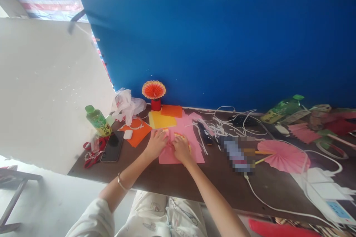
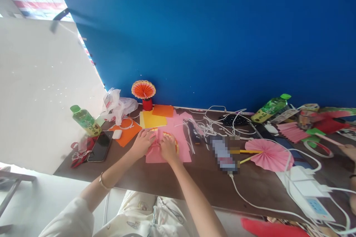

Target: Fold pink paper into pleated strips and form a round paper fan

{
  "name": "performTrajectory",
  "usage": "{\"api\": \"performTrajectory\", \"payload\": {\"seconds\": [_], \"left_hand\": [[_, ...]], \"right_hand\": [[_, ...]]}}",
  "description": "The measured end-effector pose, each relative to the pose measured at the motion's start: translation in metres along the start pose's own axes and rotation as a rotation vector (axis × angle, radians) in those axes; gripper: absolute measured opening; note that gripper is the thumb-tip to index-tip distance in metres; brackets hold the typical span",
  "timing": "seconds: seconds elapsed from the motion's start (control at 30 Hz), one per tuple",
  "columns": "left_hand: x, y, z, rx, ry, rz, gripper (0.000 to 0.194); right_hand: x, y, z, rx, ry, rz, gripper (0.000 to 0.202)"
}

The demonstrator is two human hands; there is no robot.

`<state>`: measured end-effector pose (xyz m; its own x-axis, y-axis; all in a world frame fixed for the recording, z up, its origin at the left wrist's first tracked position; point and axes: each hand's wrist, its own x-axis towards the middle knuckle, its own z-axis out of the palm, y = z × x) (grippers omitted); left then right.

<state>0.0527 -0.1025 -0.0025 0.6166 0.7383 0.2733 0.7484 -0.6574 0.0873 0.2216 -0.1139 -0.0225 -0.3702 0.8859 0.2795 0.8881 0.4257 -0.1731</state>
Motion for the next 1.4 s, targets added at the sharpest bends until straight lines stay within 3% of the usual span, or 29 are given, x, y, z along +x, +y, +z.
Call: {"api": "performTrajectory", "payload": {"seconds": [0.1,0.23,0.3,0.47,0.6,0.7,0.8,0.9,0.97,1.13,1.27,1.4], "left_hand": [[-0.020,0.018,0.017,0.003,0.131,-0.150,0.024],[-0.023,0.027,0.033,-0.016,0.110,-0.240,0.027],[-0.014,0.023,0.031,-0.046,0.062,-0.253,0.029],[0.005,0.008,0.020,-0.074,-0.038,-0.129,0.027],[-0.002,0.017,0.021,-0.113,0.022,-0.169,0.030],[-0.013,0.035,0.025,-0.364,0.080,-0.305,0.033],[-0.015,0.048,0.027,-0.851,0.077,-0.501,0.038],[-0.005,0.047,0.026,-1.362,0.223,-0.633,0.042],[0.004,0.042,0.025,-1.590,0.245,-0.688,0.043],[0.016,0.035,0.027,-1.721,0.196,-0.772,0.035],[0.018,0.033,0.029,-1.701,0.147,-0.728,0.031],[0.019,0.028,0.038,-1.617,0.191,-0.682,0.029]], "right_hand": [[-0.002,-0.003,0.003,0.001,0.002,0.014,0.020],[-0.003,-0.005,0.005,0.002,0.007,0.048,0.022],[-0.004,-0.005,0.006,0.003,0.013,0.058,0.022],[-0.007,-0.004,0.007,0.026,0.047,0.066,0.024],[-0.011,-0.003,0.005,0.032,0.133,0.081,0.023],[-0.012,-0.005,0.000,0.049,0.259,0.144,0.020],[-0.012,-0.010,-0.006,0.058,0.396,0.212,0.018],[-0.011,-0.016,-0.008,0.059,0.459,0.211,0.016],[-0.011,-0.019,-0.007,0.058,0.477,0.198,0.016],[-0.012,-0.018,0.001,-0.004,0.485,0.140,0.019],[-0.017,-0.014,0.003,-0.095,0.424,0.047,0.018],[-0.019,-0.016,0.003,-0.120,0.303,0.026,0.021]]}}
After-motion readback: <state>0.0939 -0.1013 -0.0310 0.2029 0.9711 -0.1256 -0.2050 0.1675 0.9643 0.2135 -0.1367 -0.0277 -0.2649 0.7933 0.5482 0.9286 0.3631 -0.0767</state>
